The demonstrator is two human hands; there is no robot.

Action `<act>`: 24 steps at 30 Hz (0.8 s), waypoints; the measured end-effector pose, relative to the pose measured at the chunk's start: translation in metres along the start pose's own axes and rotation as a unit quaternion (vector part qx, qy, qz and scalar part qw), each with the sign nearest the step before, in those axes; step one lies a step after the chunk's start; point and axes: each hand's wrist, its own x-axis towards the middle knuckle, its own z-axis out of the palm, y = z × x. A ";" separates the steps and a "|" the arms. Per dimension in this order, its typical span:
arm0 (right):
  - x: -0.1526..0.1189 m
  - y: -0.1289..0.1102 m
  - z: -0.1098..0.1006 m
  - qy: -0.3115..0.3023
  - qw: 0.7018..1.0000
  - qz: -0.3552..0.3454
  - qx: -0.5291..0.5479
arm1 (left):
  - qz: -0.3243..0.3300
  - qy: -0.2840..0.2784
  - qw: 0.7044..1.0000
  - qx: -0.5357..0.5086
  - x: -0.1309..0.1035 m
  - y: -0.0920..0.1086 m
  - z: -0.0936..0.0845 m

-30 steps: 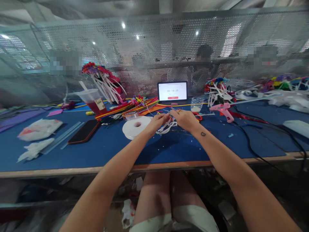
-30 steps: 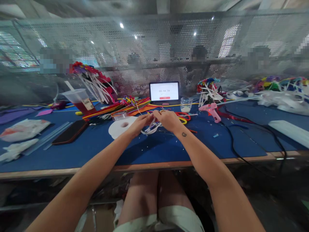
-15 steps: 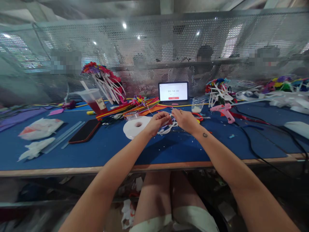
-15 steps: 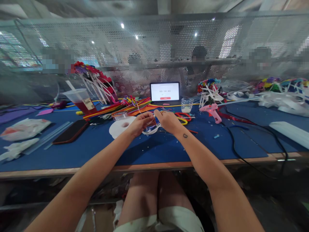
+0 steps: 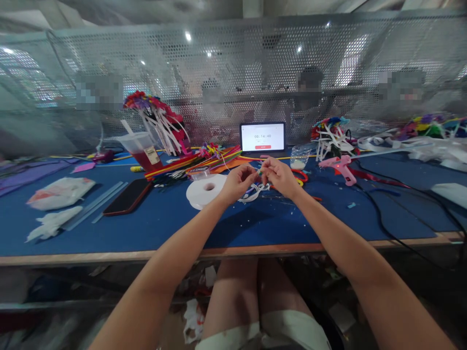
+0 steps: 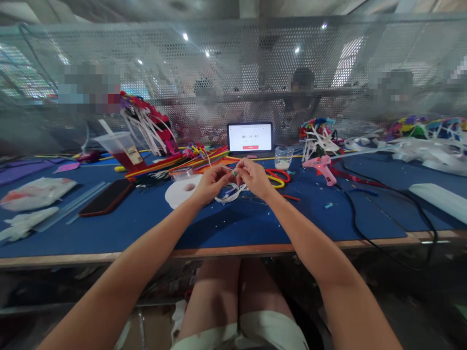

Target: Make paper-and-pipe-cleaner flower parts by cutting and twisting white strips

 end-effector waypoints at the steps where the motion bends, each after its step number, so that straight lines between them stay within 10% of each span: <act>1: 0.001 0.001 0.001 -0.004 0.999 0.018 0.037 | 0.016 0.006 0.999 0.031 0.000 -0.001 0.000; 24: -0.003 -0.016 -0.013 -0.180 0.968 0.103 0.140 | 0.149 -0.010 0.972 0.180 -0.006 0.002 -0.007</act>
